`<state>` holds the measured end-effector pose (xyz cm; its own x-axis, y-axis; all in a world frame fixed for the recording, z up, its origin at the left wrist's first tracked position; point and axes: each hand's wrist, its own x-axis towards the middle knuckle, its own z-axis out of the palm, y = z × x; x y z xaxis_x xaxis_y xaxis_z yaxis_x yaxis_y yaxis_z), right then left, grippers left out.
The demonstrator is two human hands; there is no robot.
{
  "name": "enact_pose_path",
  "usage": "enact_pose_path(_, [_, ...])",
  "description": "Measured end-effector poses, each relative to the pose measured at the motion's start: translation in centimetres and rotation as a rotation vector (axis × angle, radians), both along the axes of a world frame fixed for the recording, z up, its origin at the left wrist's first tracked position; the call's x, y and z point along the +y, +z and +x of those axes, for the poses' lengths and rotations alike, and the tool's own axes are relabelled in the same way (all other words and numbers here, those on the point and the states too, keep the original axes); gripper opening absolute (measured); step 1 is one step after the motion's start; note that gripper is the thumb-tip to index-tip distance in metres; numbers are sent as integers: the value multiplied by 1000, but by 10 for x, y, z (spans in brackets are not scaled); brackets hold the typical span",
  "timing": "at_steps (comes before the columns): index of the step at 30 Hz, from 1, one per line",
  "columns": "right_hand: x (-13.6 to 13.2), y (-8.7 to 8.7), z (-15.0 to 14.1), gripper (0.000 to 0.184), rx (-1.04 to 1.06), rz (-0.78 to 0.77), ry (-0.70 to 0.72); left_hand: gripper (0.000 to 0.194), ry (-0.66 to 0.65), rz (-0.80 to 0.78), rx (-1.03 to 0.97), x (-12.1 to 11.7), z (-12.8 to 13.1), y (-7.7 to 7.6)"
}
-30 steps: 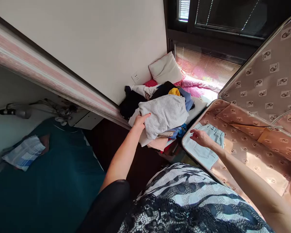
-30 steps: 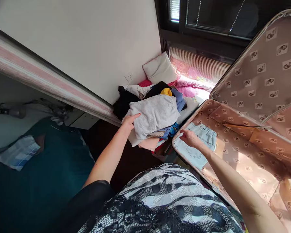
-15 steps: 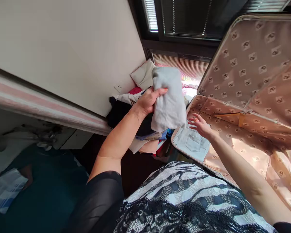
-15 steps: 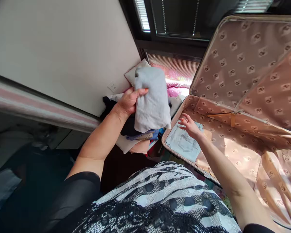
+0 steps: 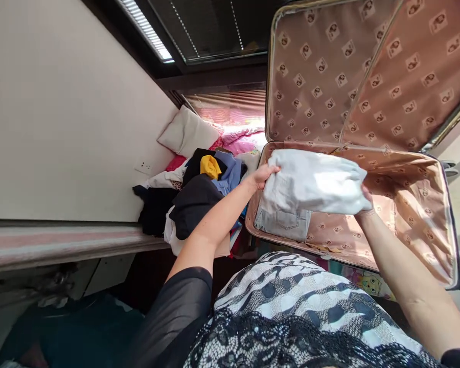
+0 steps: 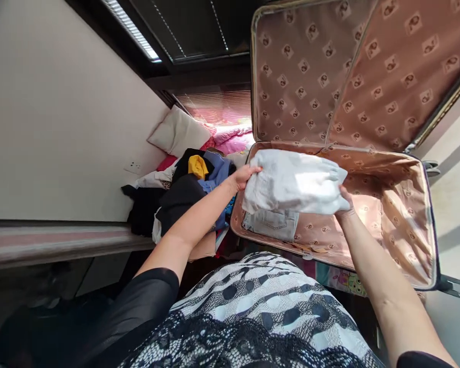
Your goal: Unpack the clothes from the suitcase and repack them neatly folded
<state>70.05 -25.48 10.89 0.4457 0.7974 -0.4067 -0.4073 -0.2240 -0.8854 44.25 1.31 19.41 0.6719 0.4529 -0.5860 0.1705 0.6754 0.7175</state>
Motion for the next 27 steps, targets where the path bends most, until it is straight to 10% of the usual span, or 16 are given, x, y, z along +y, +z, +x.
enact_pose_path(7, [-19,-34,-1,60,189,-60,28,79,-105,-38,96,-18,13,-82])
enact_pose_path(15, [-6,-50,31,57,174,-91,-69,84,-78,20,134,-7,37,-104])
enact_pose_path(27, [-88,-36,110,53,71,-204,-237,92,-164,106,-7,-82,143,-151])
